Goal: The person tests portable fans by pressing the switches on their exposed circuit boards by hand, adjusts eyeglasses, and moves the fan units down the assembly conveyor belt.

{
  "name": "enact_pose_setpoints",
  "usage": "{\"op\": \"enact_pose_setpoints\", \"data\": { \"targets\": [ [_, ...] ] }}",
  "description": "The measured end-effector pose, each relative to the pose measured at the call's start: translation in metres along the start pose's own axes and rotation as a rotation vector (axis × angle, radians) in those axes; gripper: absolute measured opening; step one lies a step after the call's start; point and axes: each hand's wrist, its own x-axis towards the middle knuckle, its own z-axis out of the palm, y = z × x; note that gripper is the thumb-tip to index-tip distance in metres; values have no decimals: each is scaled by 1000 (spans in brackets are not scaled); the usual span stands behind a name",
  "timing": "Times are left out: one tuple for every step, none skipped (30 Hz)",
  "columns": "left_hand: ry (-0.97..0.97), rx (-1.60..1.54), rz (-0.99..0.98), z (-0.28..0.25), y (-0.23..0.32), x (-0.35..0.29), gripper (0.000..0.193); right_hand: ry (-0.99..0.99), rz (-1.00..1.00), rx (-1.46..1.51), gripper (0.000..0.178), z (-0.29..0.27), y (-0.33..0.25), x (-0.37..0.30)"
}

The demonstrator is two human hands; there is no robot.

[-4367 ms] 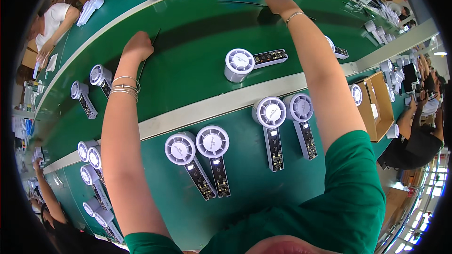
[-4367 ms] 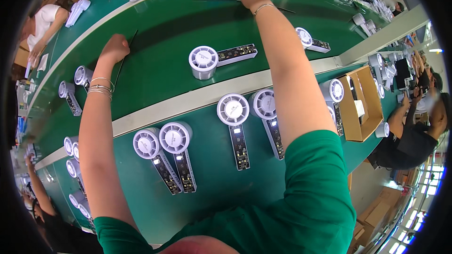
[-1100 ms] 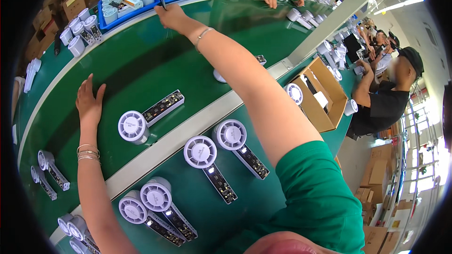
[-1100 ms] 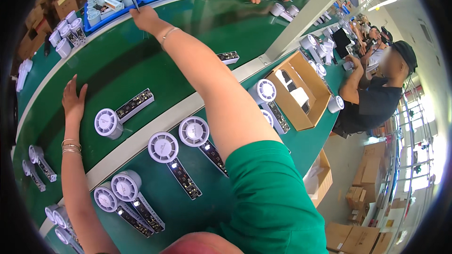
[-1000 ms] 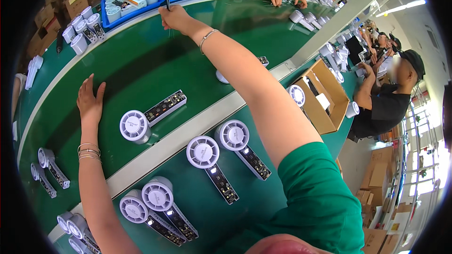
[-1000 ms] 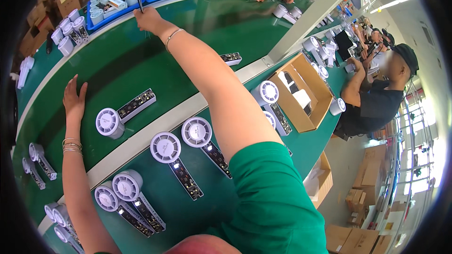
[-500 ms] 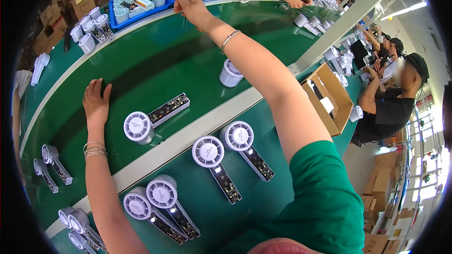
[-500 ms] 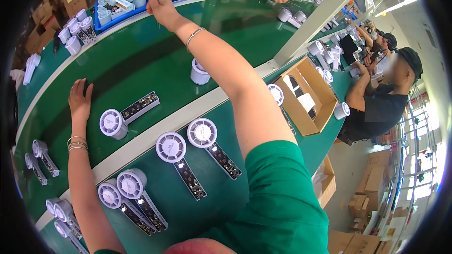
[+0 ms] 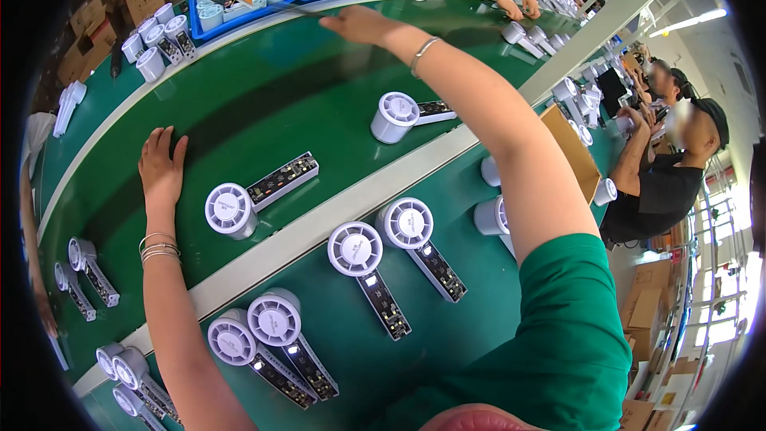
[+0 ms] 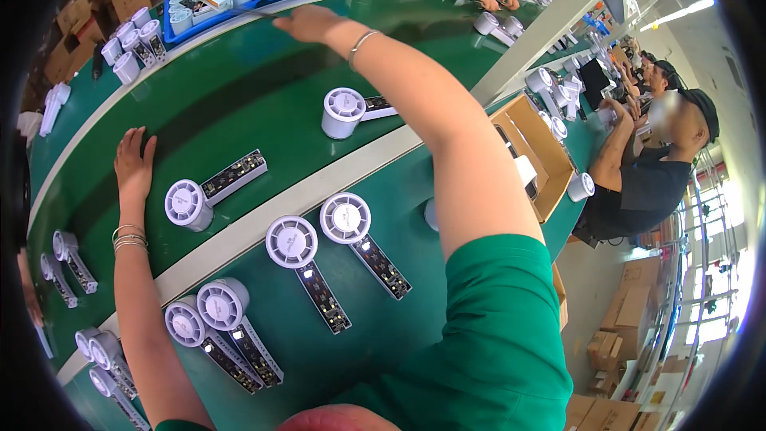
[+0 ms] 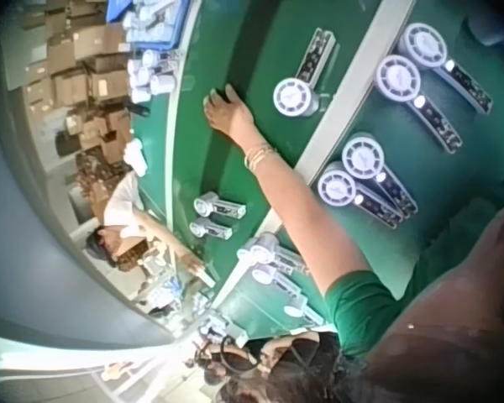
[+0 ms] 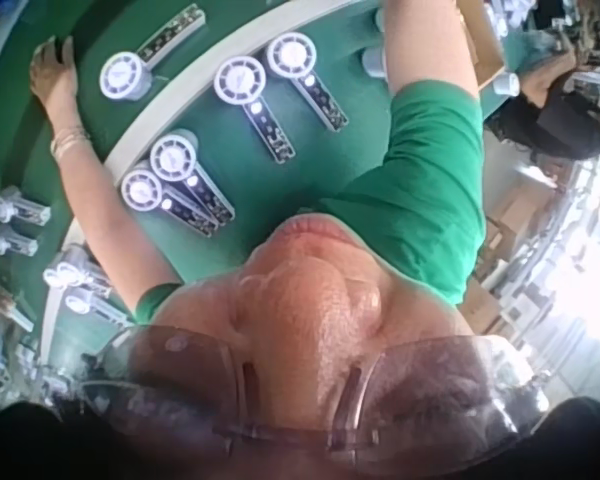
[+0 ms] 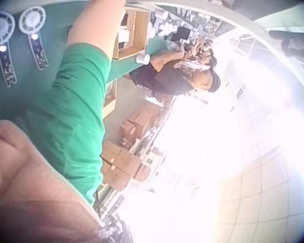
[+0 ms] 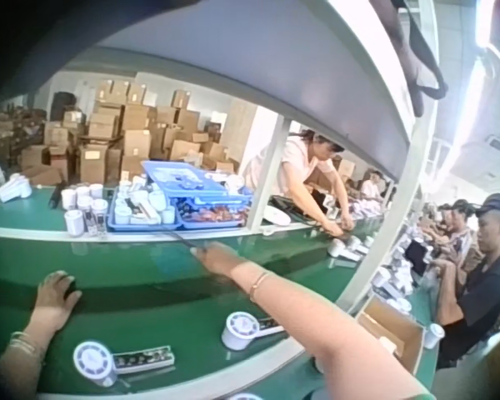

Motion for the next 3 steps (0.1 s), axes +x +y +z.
{"op": "enact_pose_setpoints", "data": {
  "targets": [
    [4,-6,4,1,3,2,38,-14,78,-19,70,-13,18,-1],
    [4,-1,6,0,1,1,38,-31,150,-29,71,-24,28,-6],
    [5,6,7,-1,-2,1,38,-31,149,-24,71,-23,27,-6]
  ]
}}
